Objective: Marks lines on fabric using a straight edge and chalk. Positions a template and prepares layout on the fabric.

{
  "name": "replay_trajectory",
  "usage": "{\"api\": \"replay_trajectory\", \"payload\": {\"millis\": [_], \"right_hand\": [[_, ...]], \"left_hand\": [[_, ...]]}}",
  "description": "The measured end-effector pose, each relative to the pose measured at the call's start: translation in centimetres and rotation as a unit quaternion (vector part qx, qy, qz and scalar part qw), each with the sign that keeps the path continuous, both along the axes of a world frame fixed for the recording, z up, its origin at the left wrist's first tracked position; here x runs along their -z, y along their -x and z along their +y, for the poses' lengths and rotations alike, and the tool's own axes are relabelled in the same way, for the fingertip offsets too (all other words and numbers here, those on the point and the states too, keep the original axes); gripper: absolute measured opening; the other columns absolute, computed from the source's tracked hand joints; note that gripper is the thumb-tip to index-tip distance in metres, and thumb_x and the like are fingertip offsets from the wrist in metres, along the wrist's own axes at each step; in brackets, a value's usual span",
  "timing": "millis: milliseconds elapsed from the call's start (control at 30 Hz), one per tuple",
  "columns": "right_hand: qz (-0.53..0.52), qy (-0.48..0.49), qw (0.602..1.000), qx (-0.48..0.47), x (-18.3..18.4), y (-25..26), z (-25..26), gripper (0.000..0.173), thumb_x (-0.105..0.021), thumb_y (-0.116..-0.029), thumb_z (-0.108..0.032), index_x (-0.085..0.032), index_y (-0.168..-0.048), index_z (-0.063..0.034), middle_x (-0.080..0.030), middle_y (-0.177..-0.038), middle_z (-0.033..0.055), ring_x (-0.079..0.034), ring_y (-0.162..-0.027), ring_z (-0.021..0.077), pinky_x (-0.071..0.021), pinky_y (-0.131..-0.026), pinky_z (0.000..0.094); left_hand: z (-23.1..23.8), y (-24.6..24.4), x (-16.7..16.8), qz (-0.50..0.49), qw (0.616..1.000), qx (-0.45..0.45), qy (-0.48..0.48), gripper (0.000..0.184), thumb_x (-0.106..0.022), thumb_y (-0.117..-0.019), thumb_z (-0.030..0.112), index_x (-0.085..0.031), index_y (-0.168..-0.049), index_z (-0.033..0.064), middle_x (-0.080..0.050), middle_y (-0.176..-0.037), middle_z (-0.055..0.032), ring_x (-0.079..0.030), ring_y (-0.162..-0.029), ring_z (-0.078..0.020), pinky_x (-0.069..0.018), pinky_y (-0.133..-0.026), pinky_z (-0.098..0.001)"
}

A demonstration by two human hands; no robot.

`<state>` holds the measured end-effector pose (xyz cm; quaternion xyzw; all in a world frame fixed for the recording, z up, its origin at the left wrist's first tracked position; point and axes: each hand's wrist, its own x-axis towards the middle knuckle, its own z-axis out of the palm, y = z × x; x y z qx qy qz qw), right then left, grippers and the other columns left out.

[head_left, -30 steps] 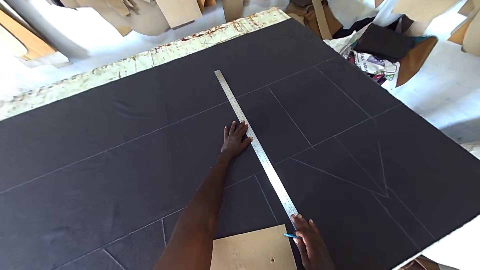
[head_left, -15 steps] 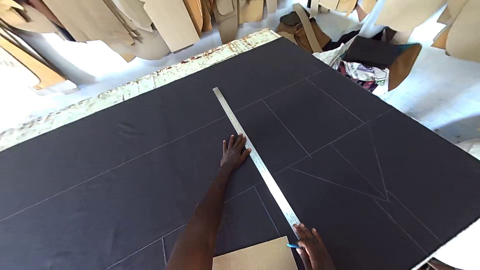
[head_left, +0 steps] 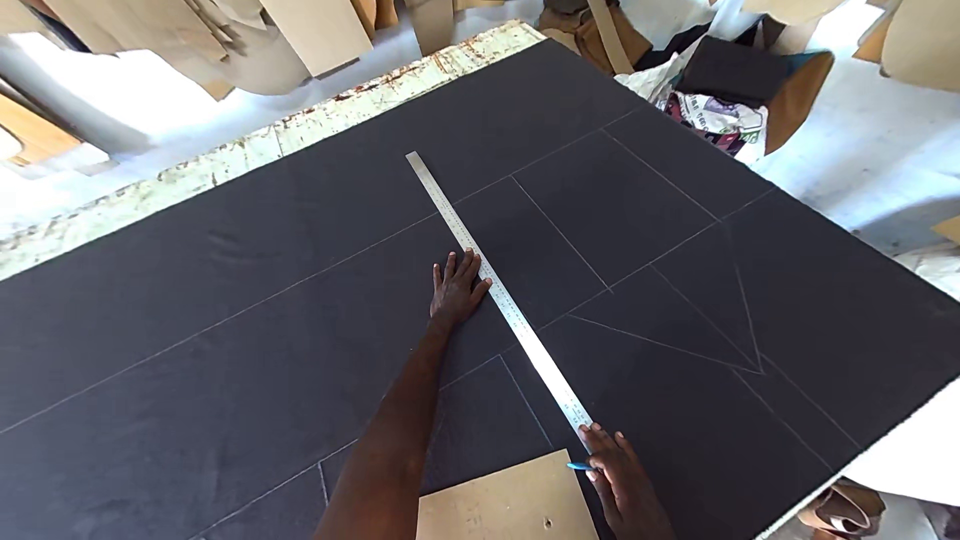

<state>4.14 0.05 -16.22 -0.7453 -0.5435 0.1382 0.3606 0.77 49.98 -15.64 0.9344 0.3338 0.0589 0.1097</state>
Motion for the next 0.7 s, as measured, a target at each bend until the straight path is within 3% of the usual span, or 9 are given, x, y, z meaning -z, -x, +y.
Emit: {"api": "replay_trajectory", "payload": {"millis": [500, 700], "right_hand": [[0.002, -0.010, 1.000, -0.005, -0.32, -0.59, -0.03, 0.025, -0.044, -0.1089, -0.026, -0.064, -0.111, -0.0115, -0.054, -0.153, 0.0029, -0.039, -0.150, 0.0189, -0.0264, -0.127, 0.0521], [-0.002, 0.008, 1.000, -0.018, -0.42, -0.71, -0.17, 0.022, -0.046, -0.1086, -0.024, -0.063, -0.111, -0.0101, -0.052, -0.155, 0.0046, -0.038, -0.151, 0.0199, -0.0232, -0.127, 0.0538]], "left_hand": [[-0.14, -0.06, -0.27, -0.003, 1.000, -0.001, -0.002, 0.075, -0.023, -0.1003, 0.074, -0.030, -0.163, 0.0341, -0.019, -0.171, 0.0128, -0.008, -0.160, -0.0275, -0.0031, -0.122, -0.0701], [-0.27, -0.11, -0.38, -0.005, 1.000, -0.009, -0.004, 0.074, -0.024, -0.1006, 0.073, -0.029, -0.163, 0.0342, -0.019, -0.171, 0.0137, -0.007, -0.160, -0.0256, -0.0030, -0.124, -0.0675]]}}
